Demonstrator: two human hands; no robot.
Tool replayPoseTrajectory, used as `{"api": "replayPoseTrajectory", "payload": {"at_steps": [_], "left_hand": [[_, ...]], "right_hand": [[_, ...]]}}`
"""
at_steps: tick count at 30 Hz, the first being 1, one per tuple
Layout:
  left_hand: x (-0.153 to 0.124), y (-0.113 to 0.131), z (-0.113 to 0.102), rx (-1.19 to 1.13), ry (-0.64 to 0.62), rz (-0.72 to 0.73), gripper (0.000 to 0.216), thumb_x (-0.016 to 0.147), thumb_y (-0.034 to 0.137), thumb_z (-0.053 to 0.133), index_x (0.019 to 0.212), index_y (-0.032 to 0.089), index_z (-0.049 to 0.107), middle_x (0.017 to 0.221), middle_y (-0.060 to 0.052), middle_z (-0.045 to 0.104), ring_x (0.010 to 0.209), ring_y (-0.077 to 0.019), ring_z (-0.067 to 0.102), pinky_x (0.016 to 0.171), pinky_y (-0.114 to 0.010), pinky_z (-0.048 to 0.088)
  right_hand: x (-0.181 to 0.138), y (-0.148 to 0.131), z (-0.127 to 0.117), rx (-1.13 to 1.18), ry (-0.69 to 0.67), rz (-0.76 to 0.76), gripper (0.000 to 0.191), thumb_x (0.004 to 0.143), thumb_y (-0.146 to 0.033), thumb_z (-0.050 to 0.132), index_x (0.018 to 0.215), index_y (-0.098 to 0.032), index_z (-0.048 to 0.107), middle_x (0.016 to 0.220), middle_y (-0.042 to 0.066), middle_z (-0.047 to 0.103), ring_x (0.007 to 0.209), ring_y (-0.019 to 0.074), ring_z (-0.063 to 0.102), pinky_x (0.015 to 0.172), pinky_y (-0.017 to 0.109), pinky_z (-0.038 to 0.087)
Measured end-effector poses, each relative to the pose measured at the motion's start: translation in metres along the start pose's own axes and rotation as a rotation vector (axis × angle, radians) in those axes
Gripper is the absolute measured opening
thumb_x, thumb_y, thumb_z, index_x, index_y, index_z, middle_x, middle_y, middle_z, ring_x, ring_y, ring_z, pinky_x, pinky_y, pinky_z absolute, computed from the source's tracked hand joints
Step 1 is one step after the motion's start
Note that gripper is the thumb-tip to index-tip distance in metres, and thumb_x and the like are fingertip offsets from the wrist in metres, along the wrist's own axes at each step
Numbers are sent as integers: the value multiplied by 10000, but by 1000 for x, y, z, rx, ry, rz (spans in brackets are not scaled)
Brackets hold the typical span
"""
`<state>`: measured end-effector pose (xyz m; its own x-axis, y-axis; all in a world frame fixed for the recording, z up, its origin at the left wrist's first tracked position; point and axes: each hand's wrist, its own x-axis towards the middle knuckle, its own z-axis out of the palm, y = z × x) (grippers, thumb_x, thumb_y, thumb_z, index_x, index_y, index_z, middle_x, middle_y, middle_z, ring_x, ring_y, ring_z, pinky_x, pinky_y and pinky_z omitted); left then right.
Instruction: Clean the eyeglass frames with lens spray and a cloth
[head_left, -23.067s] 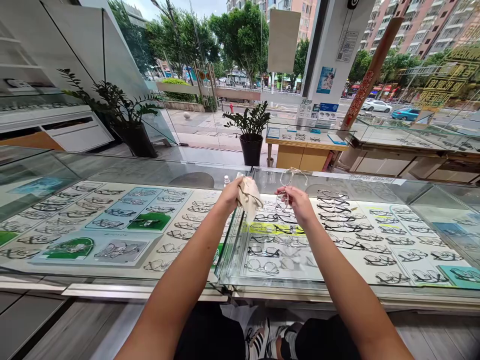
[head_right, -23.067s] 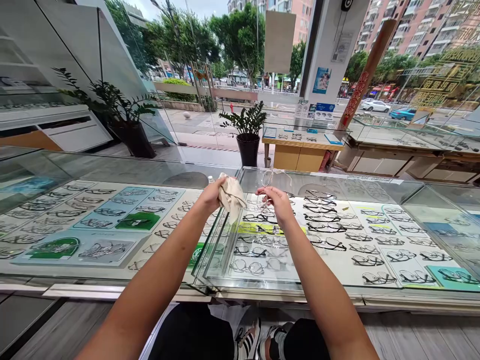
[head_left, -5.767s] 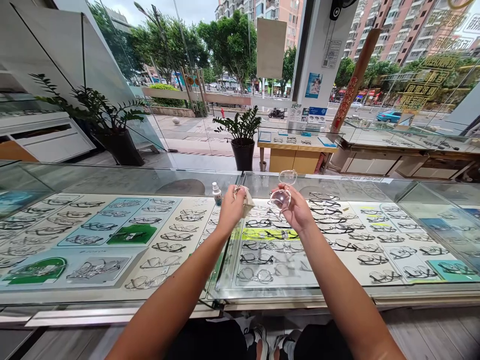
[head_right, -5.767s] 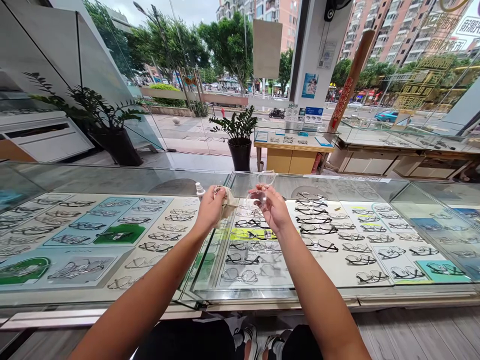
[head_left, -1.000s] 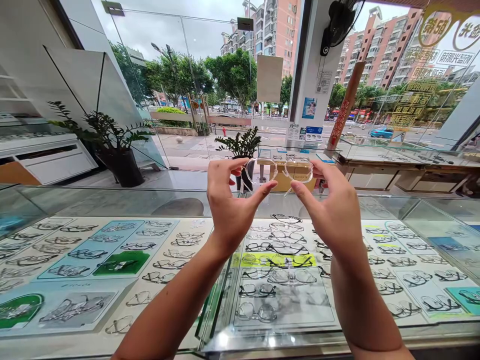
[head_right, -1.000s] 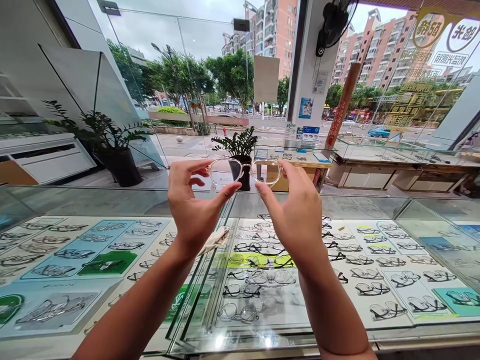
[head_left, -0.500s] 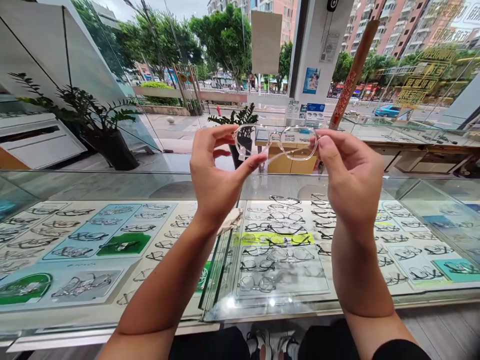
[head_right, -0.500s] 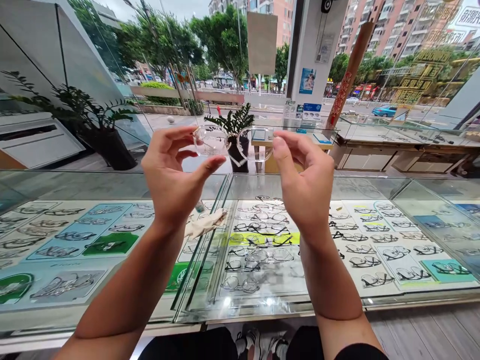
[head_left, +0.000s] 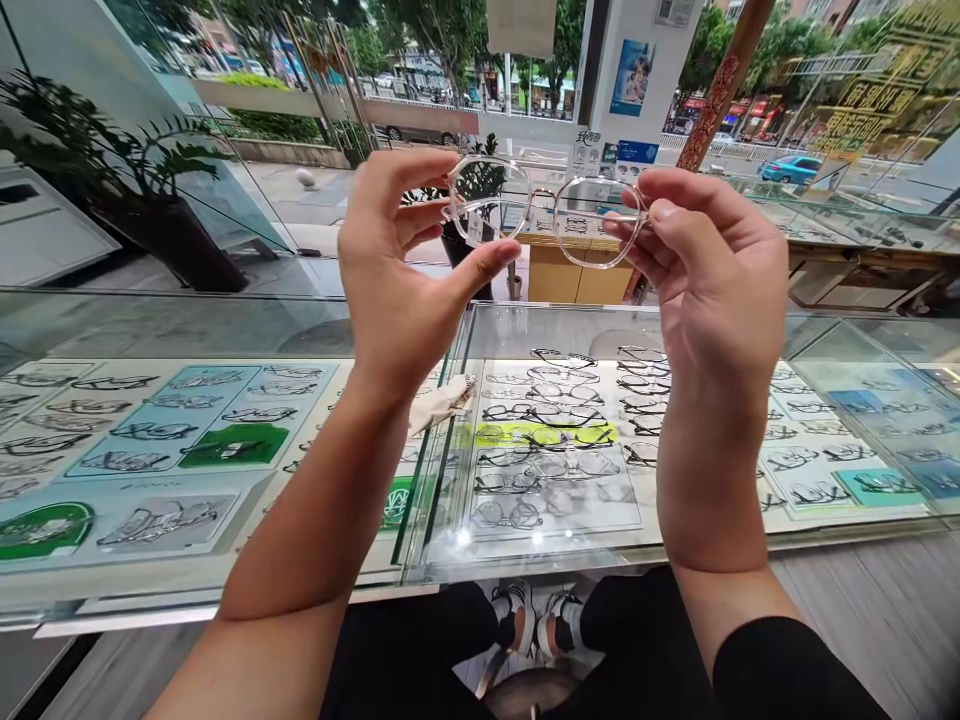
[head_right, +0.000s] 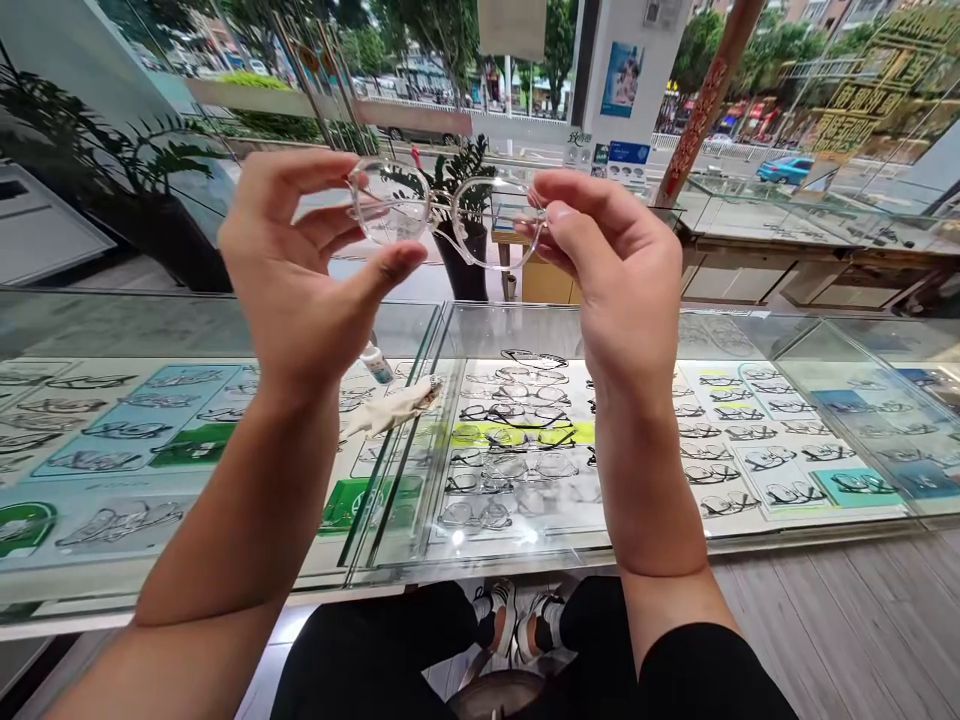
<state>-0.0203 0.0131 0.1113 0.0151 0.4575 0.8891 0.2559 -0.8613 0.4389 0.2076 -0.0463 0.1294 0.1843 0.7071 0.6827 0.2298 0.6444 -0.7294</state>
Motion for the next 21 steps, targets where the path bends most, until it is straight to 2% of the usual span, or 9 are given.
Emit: {"api": "replayPoseTrajectory", "payload": {"at_steps": [4,7,10,13,17,21], "left_hand": [[2,2,-5,20,-55,-48,757,609,621,973,1214,272,680,1297,-27,689,1196,-248,685,995,-401,596],[5,9,-12,79,-167,-29,681,640,573,977,1210,306,714,1295,-53,701,1165,-270,699,1017,-426,588],[7,21,-16,83,-233,-80,582,641,504,987,1126,298,739,1163,-65,711,1125,-296,700,988,-439,600],[7,32,-17,48,-243,-142,542,628,467,992,1070,282,738,1083,-67,700,1094,-310,702,939,-443,618],[6,38,-16,59,-258,-109,507,678,511,962,1076,283,746,1076,-70,707,1078,-276,710,878,-407,649],[6,37,-14,-189,-239,-234,617,552,479,1028,1077,284,768,1107,-88,720,1082,-286,710,861,-420,668]], "right_hand": [[1,3,-1,43,9,-38,174,975,-292,634,1115,-241,726,1204,76,777,1105,234,736,987,449,606],[1,3,-2,-85,-40,-64,166,947,-299,672,1056,-211,761,1100,63,786,1036,214,728,972,429,587],[2,4,-3,-264,-209,-37,172,919,-367,731,992,-224,795,1040,56,785,1017,232,716,954,445,568],[3,7,-2,-326,-368,-28,181,916,-410,750,919,-239,811,1034,55,783,1020,243,709,963,461,550],[4,11,1,-267,-443,-3,242,922,-473,753,898,-240,811,1032,57,777,989,232,709,933,452,565],[5,11,3,-130,-512,77,322,900,-550,764,923,-231,807,1030,59,785,966,224,712,899,439,589]]}}
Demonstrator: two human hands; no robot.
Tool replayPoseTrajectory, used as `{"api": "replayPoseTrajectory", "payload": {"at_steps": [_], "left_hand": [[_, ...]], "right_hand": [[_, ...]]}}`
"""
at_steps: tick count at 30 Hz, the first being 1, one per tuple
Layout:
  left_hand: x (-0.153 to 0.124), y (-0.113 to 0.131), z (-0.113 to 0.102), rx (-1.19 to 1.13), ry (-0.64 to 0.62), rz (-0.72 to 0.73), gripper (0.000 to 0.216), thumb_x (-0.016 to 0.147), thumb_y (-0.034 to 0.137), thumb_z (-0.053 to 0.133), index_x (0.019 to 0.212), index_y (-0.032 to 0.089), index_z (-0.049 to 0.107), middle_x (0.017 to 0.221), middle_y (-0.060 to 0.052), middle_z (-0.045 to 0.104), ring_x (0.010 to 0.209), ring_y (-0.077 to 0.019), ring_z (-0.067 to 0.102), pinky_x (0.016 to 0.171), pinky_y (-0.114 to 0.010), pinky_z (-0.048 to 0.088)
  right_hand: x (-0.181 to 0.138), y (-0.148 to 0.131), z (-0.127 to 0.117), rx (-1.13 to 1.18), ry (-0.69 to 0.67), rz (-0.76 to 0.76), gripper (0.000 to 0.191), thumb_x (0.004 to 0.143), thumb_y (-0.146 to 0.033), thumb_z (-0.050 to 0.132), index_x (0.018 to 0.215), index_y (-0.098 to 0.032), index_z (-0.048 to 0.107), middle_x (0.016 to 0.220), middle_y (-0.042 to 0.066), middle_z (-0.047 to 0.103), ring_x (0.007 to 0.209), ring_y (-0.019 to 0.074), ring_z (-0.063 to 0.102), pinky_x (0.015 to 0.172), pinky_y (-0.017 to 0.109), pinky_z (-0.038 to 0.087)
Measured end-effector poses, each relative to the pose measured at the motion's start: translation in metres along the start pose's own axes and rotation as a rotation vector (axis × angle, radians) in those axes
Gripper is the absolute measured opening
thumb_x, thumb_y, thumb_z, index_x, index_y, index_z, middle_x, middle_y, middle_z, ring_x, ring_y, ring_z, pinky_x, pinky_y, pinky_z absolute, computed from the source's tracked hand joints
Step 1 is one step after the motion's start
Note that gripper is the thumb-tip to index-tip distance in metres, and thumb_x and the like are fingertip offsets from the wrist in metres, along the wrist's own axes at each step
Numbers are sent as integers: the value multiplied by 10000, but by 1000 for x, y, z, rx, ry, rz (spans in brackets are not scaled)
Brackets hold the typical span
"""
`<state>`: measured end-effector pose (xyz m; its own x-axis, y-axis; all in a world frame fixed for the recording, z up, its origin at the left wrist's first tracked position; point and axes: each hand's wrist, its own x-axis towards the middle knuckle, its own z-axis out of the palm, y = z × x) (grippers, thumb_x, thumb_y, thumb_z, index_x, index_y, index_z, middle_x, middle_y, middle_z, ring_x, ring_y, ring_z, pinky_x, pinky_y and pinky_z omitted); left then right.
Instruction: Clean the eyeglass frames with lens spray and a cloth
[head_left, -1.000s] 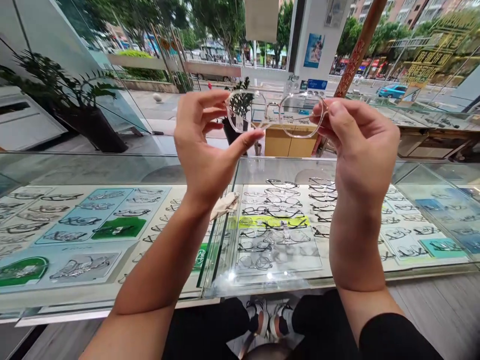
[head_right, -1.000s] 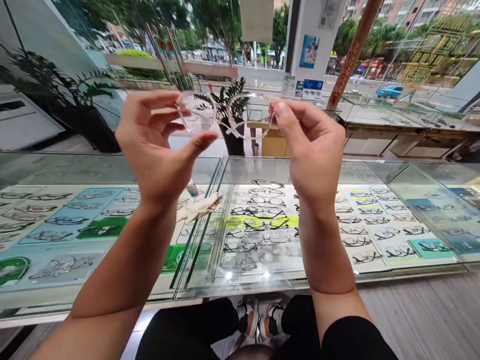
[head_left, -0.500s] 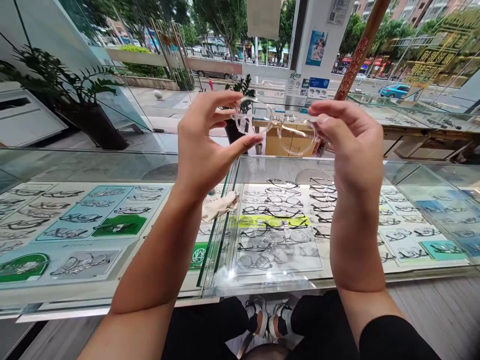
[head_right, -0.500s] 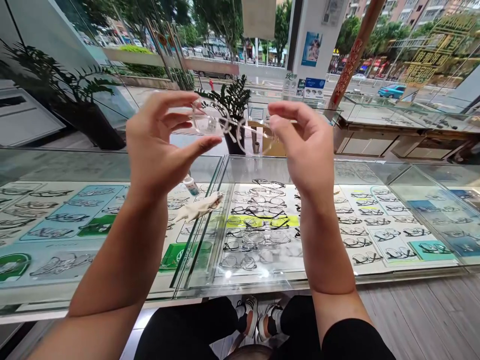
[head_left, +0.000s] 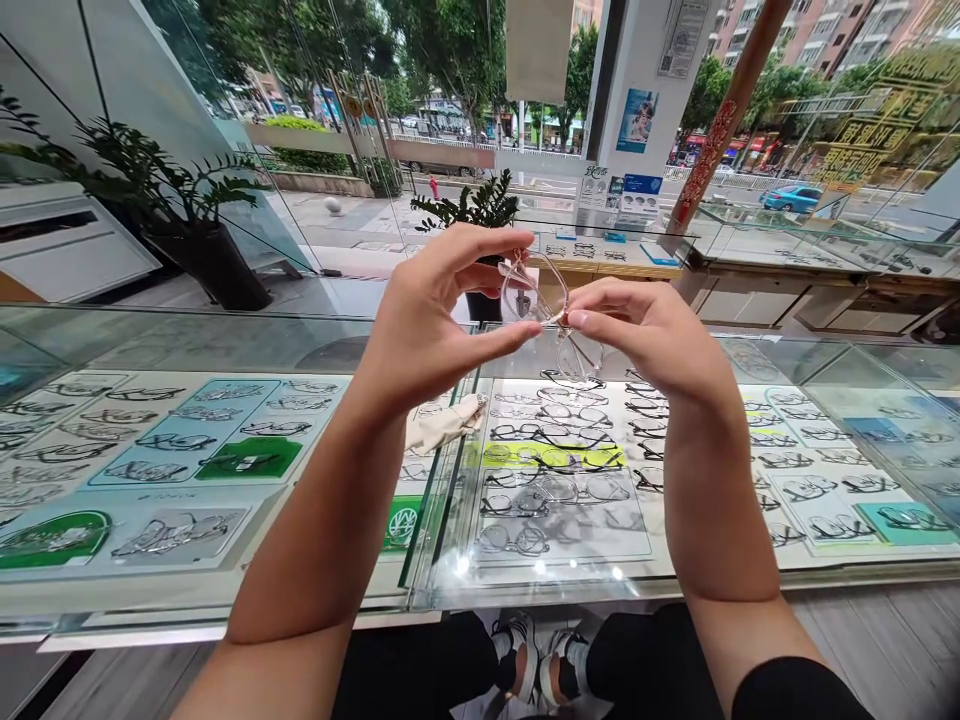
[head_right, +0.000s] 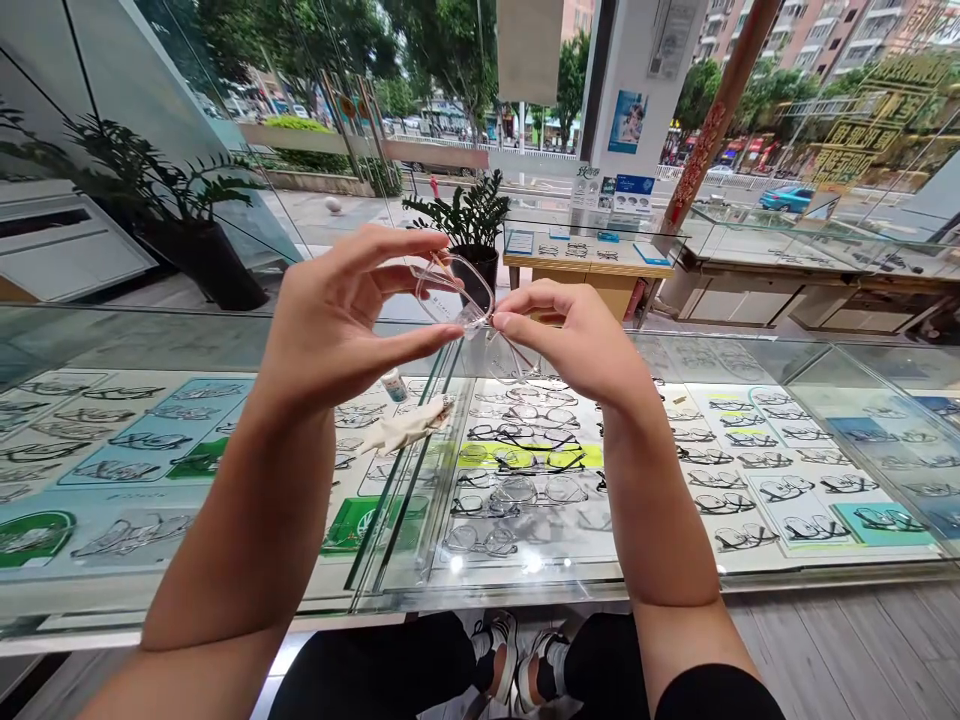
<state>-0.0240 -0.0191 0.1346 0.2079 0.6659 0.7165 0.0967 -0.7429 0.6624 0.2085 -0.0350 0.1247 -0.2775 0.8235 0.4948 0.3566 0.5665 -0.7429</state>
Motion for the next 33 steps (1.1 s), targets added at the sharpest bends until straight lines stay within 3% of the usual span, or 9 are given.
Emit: {"api": "replayPoseTrajectory", "payload": {"at_steps": [3,7,10,13,15,18,23,28,33], "left_hand": [[3,-7,1,-118,-13,-44,692,491,447,1050,1101,287,764,1117,-90,724,1077,-295,713,845,-430,671],[5,-19,2,-93,4,-33,709,542,452,1029,1175,304,747,1114,-90,721,1060,-291,722,824,-422,660],[2,-24,5,49,144,27,655,614,494,993,1191,314,742,1073,-71,719,1001,-256,719,802,-382,637],[-4,-23,13,187,296,28,368,768,549,887,997,278,786,823,-36,680,801,-201,675,684,-341,577],[-8,-22,20,181,190,-51,320,831,578,824,854,260,797,682,-22,635,681,-179,617,594,-326,507],[-11,-22,30,68,-20,-180,359,836,607,808,811,249,821,648,-20,655,623,-165,575,539,-308,423],[-7,-30,35,-77,8,-253,350,791,585,855,804,236,837,661,-14,672,598,-139,535,531,-290,366],[-5,-39,37,-120,-10,-287,327,771,537,869,836,218,836,666,-16,665,588,-122,486,555,-288,353],[-9,-36,49,79,-60,-297,290,830,468,769,844,179,790,553,33,481,559,-114,378,559,-283,277]], "right_hand": [[0,-1,-1,109,-47,39,351,879,-565,784,907,-216,795,1005,61,791,950,214,710,894,425,584],[2,0,0,161,-29,57,330,859,-535,805,875,-206,791,912,49,791,876,201,708,864,411,586],[4,7,4,147,101,35,283,862,-479,798,870,-196,788,889,53,792,841,195,715,829,395,590],[7,13,12,80,262,13,247,874,-428,769,880,-181,781,890,65,797,830,199,727,799,384,591],[7,13,19,12,317,0,233,895,-415,740,892,-185,781,899,68,802,838,206,737,810,392,595],[4,8,31,-128,354,-50,187,932,-378,703,906,-208,778,948,64,808,878,216,744,880,416,592],[-3,-3,44,-354,398,-136,131,984,-267,641,927,-226,751,1056,61,791,991,224,722,949,411,560],[-12,-11,44,-421,334,-115,127,1001,-227,628,1041,-211,747,1143,86,775,1092,248,706,1006,427,539],[-63,-7,27,-411,231,-51,203,1026,-290,623,1191,-234,727,1321,88,742,1250,267,675,1089,461,514]]}}
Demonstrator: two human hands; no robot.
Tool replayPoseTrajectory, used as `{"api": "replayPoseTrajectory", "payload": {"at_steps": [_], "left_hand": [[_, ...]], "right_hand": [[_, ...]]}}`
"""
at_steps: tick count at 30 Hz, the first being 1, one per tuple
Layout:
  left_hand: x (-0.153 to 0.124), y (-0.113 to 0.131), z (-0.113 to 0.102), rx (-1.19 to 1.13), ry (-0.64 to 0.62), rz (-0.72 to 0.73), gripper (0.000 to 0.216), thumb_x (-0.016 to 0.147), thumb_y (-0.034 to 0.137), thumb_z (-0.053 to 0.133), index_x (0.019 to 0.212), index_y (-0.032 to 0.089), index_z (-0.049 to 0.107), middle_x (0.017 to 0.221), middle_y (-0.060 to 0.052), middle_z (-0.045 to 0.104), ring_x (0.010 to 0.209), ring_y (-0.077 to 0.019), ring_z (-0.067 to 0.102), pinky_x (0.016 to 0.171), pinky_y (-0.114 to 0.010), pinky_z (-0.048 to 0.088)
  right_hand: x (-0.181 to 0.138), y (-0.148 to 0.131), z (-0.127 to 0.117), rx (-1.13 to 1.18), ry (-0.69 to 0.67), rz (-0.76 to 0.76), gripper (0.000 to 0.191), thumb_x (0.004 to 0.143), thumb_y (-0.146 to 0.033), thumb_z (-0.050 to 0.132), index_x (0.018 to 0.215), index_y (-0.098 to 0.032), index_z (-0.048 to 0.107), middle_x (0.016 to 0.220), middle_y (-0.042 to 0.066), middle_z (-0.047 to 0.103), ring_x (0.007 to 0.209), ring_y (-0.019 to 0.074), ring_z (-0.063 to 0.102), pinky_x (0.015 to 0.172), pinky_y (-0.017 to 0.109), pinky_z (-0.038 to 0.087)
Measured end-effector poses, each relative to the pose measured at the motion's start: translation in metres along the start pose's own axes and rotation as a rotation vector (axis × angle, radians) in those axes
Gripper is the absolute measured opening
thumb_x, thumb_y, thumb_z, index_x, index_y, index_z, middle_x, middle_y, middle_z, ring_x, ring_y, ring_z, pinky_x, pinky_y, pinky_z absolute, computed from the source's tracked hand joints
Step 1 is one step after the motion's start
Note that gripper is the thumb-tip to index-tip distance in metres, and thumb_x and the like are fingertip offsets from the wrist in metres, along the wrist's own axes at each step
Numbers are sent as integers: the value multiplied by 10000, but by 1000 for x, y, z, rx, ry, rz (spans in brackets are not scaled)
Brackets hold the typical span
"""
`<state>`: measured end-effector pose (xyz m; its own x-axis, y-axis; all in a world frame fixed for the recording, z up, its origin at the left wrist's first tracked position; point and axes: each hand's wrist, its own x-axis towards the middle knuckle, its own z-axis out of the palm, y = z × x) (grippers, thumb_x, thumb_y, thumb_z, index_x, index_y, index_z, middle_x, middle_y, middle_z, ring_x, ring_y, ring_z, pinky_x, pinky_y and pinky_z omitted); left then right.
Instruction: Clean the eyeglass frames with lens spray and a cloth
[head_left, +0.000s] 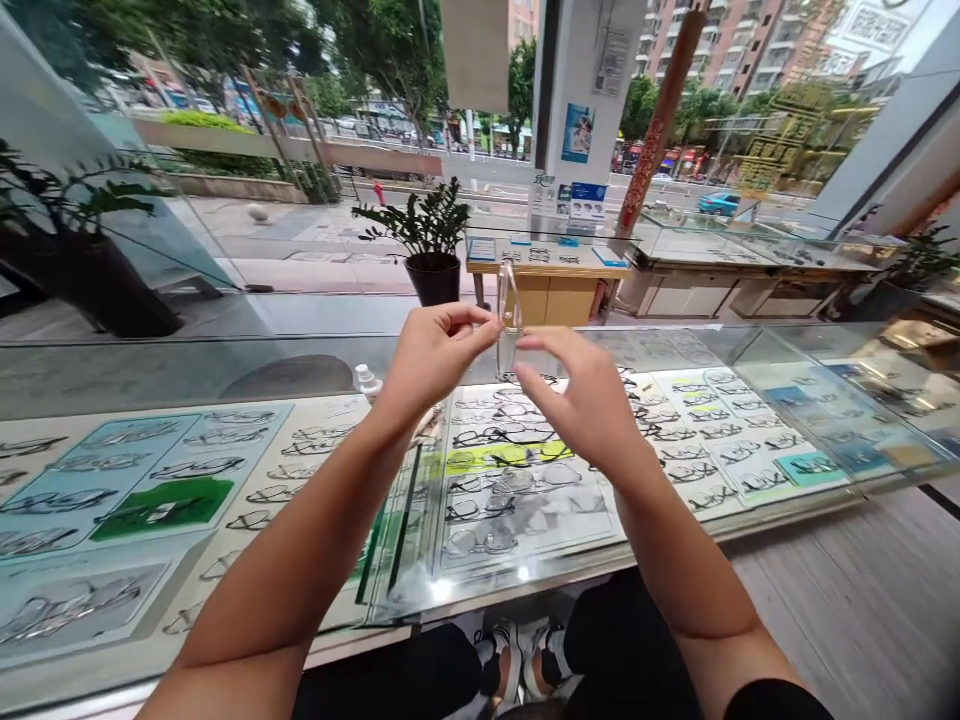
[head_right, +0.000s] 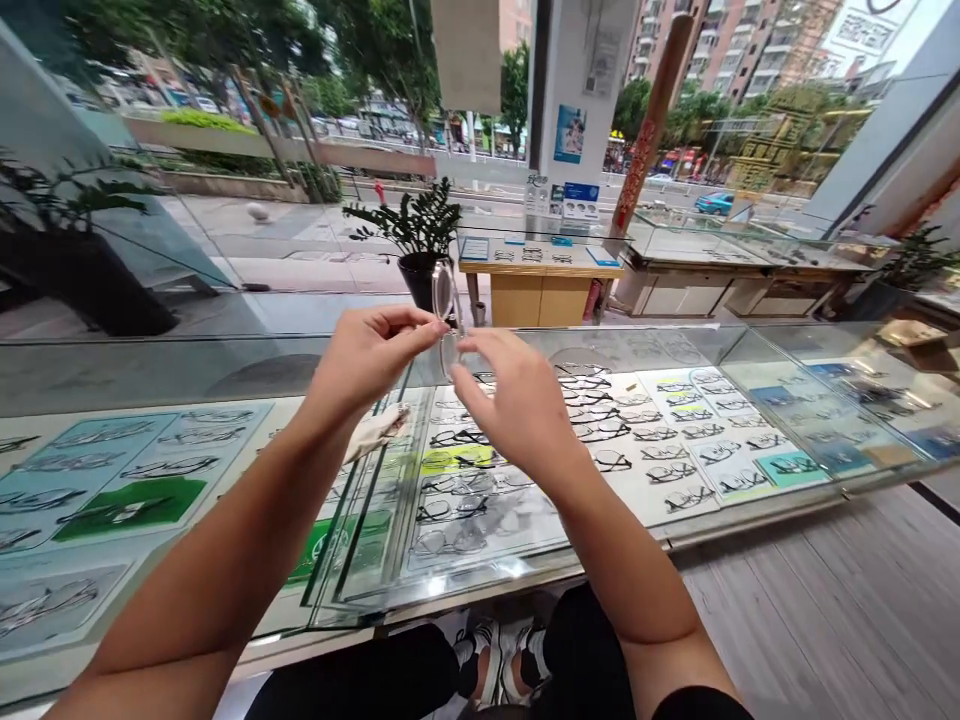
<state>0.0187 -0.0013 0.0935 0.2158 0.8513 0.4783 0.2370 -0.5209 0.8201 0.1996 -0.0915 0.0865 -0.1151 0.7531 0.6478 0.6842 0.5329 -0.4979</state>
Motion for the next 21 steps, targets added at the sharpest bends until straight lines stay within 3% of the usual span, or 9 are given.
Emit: {"api": "replayPoseTrajectory", "payload": {"at_steps": [3,5,8,11,16,21], "left_hand": [[-3,1,6,201,-24,20,232,852,411,707,844,184,754,541,61,368,547,-109,314,568,-282,240],[-1,-3,11,324,-73,43,211,865,390,671,852,190,737,559,57,395,556,-115,350,581,-279,258],[14,-20,24,519,-153,68,214,893,388,634,899,203,741,632,22,551,608,-144,480,608,-282,304],[42,-45,47,760,-250,76,228,916,374,623,992,214,767,820,-46,729,745,-205,621,645,-293,346],[91,-87,96,1102,-491,93,290,946,326,618,1152,223,792,1118,-129,795,1069,-308,709,814,-314,447],[110,-116,127,1180,-595,25,268,907,262,652,1111,203,815,1169,-169,786,1088,-315,709,886,-332,454]], "right_hand": [[-64,45,-32,-61,12,145,223,1034,-370,617,1188,-256,730,1333,83,747,1298,284,656,1121,477,492],[-119,91,-59,-161,63,294,254,1020,-429,610,1144,-247,738,1288,100,760,1265,309,665,1115,504,484],[-199,163,-95,-376,137,556,324,987,-473,577,1095,-213,736,1228,133,765,1209,338,663,1086,531,478],[-250,211,-114,-534,162,688,364,966,-468,531,1094,-189,726,1256,157,744,1226,344,626,1086,526,455],[-261,228,-113,-716,92,794,447,1001,-444,490,1355,-227,656,1552,120,603,1410,351,506,1151,541,384],[-254,230,-113,-756,-12,809,533,1036,-456,439,1488,-206,567,1652,122,508,1517,337,412,1199,548,343]]}}
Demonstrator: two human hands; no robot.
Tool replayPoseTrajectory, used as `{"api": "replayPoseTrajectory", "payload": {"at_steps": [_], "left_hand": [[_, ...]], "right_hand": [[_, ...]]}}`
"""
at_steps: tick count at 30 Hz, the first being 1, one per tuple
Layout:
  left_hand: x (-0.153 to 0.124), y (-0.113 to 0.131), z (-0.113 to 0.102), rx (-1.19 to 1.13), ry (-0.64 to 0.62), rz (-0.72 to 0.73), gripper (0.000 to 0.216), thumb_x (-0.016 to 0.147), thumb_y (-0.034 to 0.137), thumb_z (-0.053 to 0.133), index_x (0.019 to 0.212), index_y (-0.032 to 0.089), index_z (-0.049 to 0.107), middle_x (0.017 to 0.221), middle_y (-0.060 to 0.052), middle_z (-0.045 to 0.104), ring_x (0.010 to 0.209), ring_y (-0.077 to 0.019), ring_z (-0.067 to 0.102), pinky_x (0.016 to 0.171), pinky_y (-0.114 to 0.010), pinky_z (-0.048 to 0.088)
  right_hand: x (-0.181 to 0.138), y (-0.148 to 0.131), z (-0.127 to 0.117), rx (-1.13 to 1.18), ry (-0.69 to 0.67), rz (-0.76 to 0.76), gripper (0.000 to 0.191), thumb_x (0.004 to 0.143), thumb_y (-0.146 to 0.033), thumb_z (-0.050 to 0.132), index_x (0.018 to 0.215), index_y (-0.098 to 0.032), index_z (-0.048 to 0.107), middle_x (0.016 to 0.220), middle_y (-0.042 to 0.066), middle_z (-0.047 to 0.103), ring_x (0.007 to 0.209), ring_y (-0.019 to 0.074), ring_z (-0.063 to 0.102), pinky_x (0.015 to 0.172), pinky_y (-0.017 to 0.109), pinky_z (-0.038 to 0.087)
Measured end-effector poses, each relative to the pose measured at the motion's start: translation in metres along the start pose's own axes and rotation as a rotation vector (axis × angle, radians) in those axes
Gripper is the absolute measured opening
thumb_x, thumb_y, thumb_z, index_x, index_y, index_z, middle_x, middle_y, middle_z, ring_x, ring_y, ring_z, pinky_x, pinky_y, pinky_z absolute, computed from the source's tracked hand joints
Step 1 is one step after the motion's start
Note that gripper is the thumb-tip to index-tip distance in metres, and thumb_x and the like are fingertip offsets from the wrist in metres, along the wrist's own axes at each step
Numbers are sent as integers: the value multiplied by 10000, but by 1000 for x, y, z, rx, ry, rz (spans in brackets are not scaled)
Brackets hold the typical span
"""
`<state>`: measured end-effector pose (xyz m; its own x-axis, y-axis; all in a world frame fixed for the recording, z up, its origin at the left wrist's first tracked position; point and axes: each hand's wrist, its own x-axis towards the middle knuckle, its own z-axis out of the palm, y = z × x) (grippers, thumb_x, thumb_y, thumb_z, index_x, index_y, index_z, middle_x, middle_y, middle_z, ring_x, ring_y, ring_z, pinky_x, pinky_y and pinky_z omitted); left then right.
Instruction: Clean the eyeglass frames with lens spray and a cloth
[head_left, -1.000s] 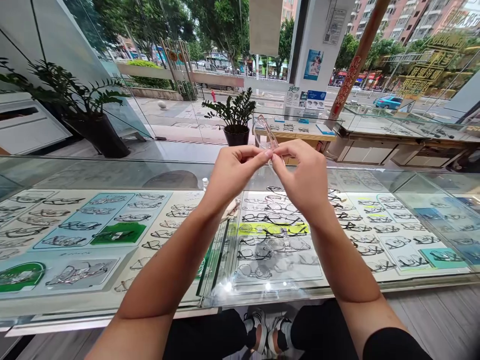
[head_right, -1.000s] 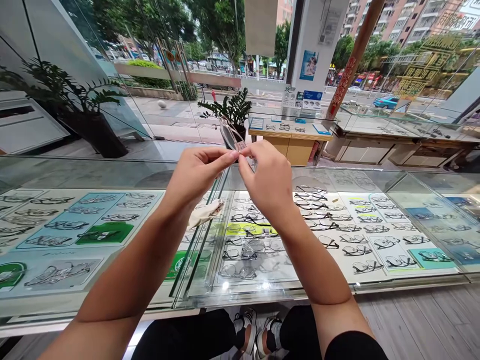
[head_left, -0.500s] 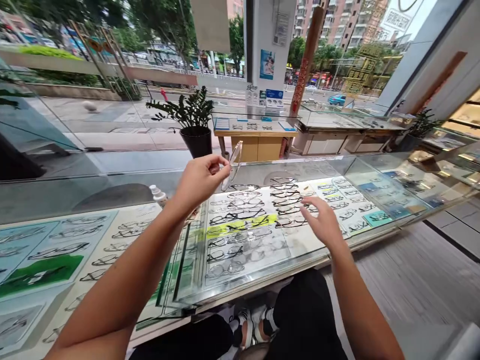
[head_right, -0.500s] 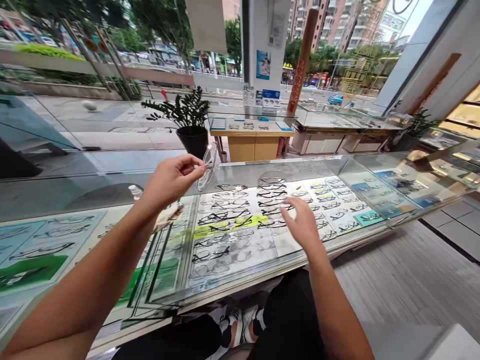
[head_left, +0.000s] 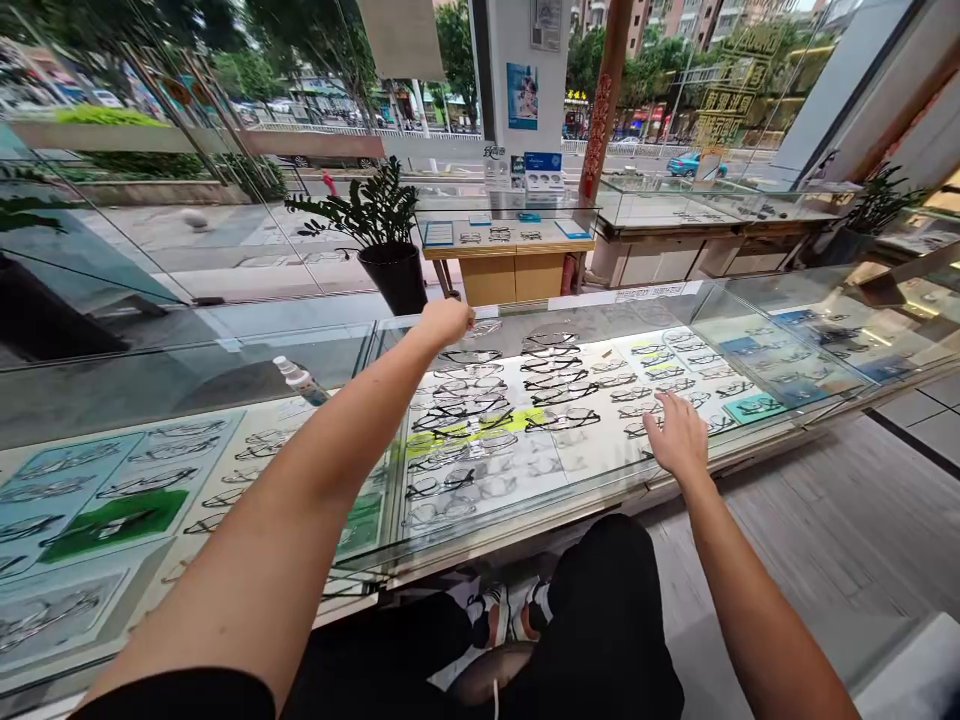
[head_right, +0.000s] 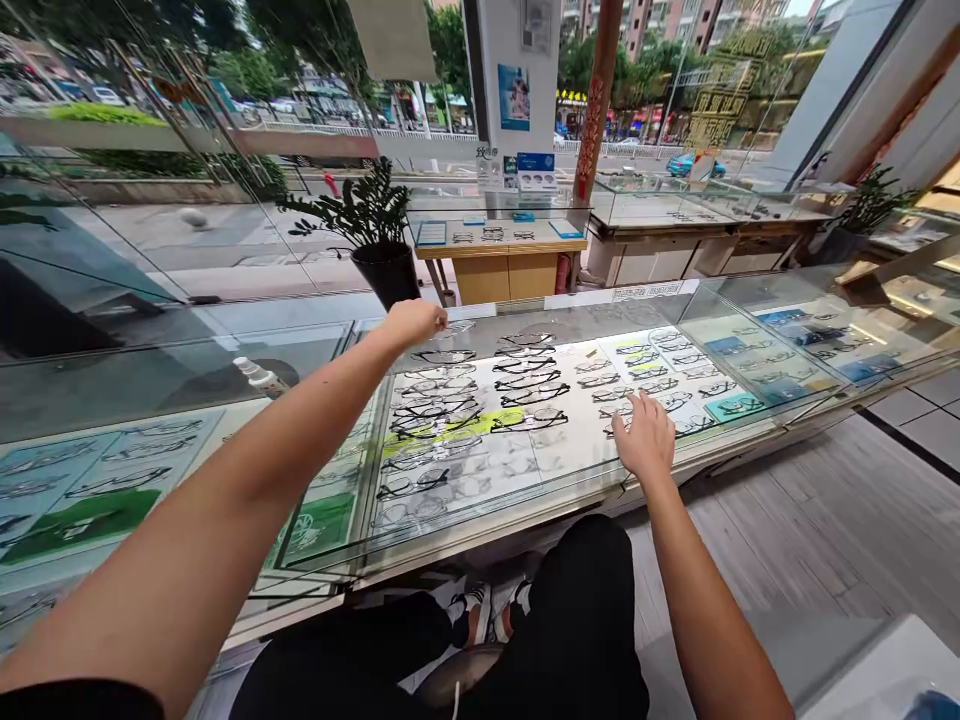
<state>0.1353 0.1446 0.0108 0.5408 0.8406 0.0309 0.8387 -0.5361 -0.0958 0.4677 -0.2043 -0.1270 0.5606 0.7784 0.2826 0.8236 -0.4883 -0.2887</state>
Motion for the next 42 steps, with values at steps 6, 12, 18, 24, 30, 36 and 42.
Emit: {"api": "replayPoseTrajectory", "payload": {"at_steps": [6,12,18,24,30,36,42], "left_hand": [[23,9,15,48,-113,36,222,856,256,698,1023,164,812,1126,-198,780,1041,-315,701,902,-343,455],[31,16,21,98,-167,48,232,830,181,679,1026,160,801,1142,-207,776,1038,-331,698,888,-366,468],[29,22,19,122,-164,32,278,871,312,672,1059,156,803,1160,-216,779,1070,-336,703,923,-368,473],[-26,54,-9,141,28,71,409,1005,342,481,1223,109,737,1132,-253,767,1137,-378,700,993,-461,430],[-174,121,-25,-113,-10,440,329,1002,404,491,997,204,753,864,-125,773,874,-316,720,1008,-511,425],[-321,175,106,-838,-337,565,244,837,480,772,745,268,692,742,-116,730,829,-311,700,1016,-472,457],[-379,155,265,-1718,-596,-606,516,532,406,1010,916,192,739,757,-41,724,952,-305,725,919,-387,541]], "right_hand": [[1,-2,-4,8,-21,17,550,1038,-465,435,1510,-208,548,1669,118,486,1534,330,386,1223,533,329],[0,-9,-10,10,-52,50,555,1044,-462,415,1522,-210,539,1689,110,458,1550,323,357,1240,528,302],[-1,-10,-12,37,-59,62,555,1037,-466,415,1517,-218,540,1695,88,454,1561,313,341,1252,524,277],[0,-7,-11,80,-25,56,546,1016,-476,453,1477,-215,582,1663,108,496,1536,328,376,1234,531,289],[1,-1,-4,92,15,39,546,998,-493,479,1441,-209,621,1621,131,537,1484,347,420,1193,542,320],[2,7,-7,172,89,61,454,953,-463,534,1303,-224,695,1535,116,619,1389,364,506,1135,541,374],[-84,-49,-9,504,325,-281,235,992,-368,505,1034,-207,671,1079,140,730,1103,312,646,1048,494,468]]}}
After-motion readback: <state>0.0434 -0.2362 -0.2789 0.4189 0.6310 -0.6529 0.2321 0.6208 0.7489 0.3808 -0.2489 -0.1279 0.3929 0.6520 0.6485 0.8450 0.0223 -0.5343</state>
